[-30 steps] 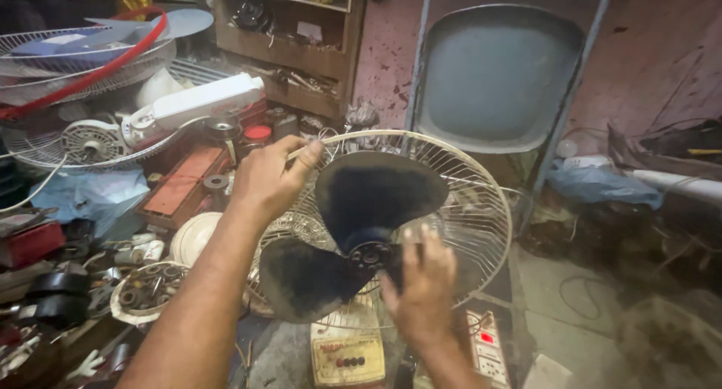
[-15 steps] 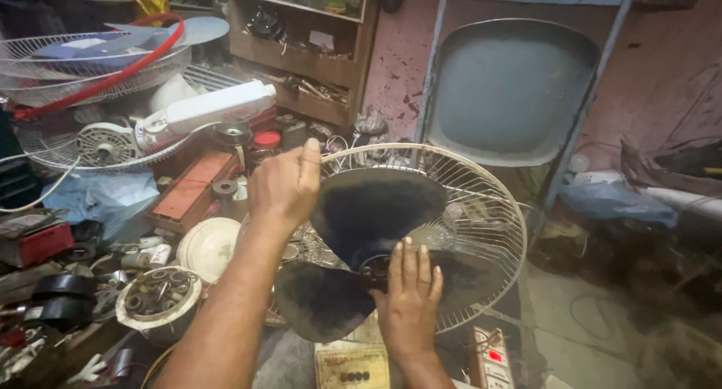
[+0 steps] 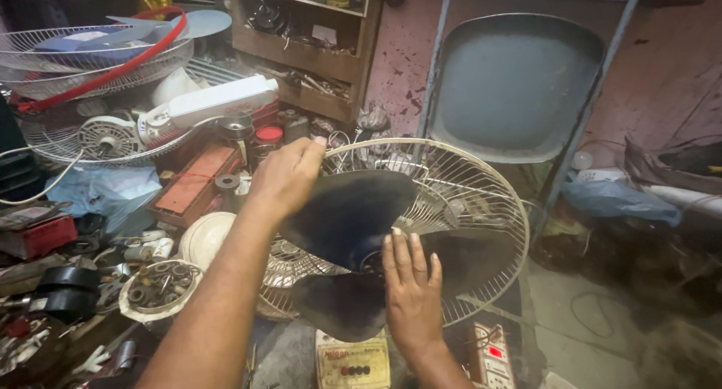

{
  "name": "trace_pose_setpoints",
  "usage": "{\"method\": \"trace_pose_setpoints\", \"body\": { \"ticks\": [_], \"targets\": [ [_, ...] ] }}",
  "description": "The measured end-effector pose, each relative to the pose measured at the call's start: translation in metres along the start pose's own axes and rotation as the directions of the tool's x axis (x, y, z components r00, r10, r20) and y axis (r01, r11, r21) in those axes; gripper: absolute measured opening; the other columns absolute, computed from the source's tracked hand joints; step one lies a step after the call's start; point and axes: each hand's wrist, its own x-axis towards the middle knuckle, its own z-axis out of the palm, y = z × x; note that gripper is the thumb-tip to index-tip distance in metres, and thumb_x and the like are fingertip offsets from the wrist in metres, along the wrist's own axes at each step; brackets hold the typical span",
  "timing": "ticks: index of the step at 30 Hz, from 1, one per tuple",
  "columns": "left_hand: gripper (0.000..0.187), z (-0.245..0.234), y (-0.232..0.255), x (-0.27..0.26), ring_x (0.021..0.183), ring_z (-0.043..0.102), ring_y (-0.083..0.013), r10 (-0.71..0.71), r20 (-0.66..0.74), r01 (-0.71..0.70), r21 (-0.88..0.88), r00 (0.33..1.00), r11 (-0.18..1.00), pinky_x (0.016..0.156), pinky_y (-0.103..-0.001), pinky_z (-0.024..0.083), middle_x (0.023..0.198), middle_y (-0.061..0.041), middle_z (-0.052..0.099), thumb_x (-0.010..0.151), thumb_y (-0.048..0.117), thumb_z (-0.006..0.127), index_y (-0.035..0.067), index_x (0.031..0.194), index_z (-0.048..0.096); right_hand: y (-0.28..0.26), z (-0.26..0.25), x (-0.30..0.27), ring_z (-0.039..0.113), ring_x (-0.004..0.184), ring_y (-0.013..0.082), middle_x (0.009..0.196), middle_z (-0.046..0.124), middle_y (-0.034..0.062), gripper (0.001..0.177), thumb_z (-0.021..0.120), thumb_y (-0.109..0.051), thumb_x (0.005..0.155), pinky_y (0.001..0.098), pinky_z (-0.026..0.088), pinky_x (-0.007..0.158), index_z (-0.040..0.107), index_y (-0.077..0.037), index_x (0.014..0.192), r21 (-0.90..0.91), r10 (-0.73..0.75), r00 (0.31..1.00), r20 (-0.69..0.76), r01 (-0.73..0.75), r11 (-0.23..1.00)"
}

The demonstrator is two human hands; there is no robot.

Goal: The person repairs a fan by rotating the fan blades by hand, powering on the fan to test it, and adjusting the fan blades and grill.

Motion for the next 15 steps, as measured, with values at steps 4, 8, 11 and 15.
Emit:
{"method": "trace_pose_setpoints", "body": {
  "ticks": [4, 8, 11, 15],
  "targets": [
    [0.055, 0.003, 0.005, -0.003, 0.102, 0.066, -0.0451, 0.004, -0.043, -0.003, 0.026, 0.999, 1.000, 0.088, -0.053, 0.048, 0.100, -0.022, 0.074, 0.098, 0.054, 0.040, 0.012, 0.105, 0.074, -0.001, -0.004, 0.000, 0.026, 0.148, 0.0350, 0.159, 0.034, 0.0152, 0.089, 0.078, -0.028, 0.077, 0.0585, 0.025, 0.114, 0.036, -0.004, 0.151, 0.402, 0.041, 0.999, -0.025, -0.028, 0.915],
    [0.055, -0.002, 0.011, -0.008, 0.102, 0.065, -0.0458, -0.037, -0.032, 0.039, 0.043, 0.999, 0.998, 0.088, -0.054, 0.048, 0.101, -0.022, 0.073, 0.097, 0.054, 0.039, 0.014, 0.104, 0.076, -0.011, -0.003, -0.001, 0.028, 0.147, 0.0394, 0.155, 0.038, 0.0166, 0.093, 0.082, -0.030, 0.074, 0.0577, 0.026, 0.114, 0.037, -0.001, 0.150, 0.478, 0.203, 0.978, -0.038, -0.160, 0.864],
    [0.055, -0.003, 0.012, -0.007, 0.103, 0.067, -0.0436, -0.065, -0.001, 0.065, 0.043, 0.998, 0.997, 0.090, -0.054, 0.048, 0.097, -0.020, 0.076, 0.097, 0.054, 0.038, 0.013, 0.104, 0.075, -0.009, -0.002, -0.005, 0.028, 0.147, 0.0395, 0.156, 0.039, 0.0164, 0.091, 0.081, -0.025, 0.074, 0.0570, 0.027, 0.114, 0.037, -0.001, 0.150, 0.485, 0.221, 0.975, -0.033, -0.178, 0.856],
    [0.055, 0.000, 0.008, -0.009, 0.105, 0.065, -0.0459, 0.008, -0.048, -0.006, 0.047, 0.999, 0.999, 0.090, -0.054, 0.047, 0.104, -0.023, 0.072, 0.100, 0.053, 0.039, 0.012, 0.106, 0.075, -0.003, -0.003, -0.001, 0.030, 0.149, 0.0351, 0.160, 0.038, 0.0141, 0.079, 0.073, -0.015, 0.080, 0.0570, 0.028, 0.115, 0.041, -0.005, 0.152, 0.348, 0.067, 0.995, -0.072, -0.038, 0.937]
  ]
}}
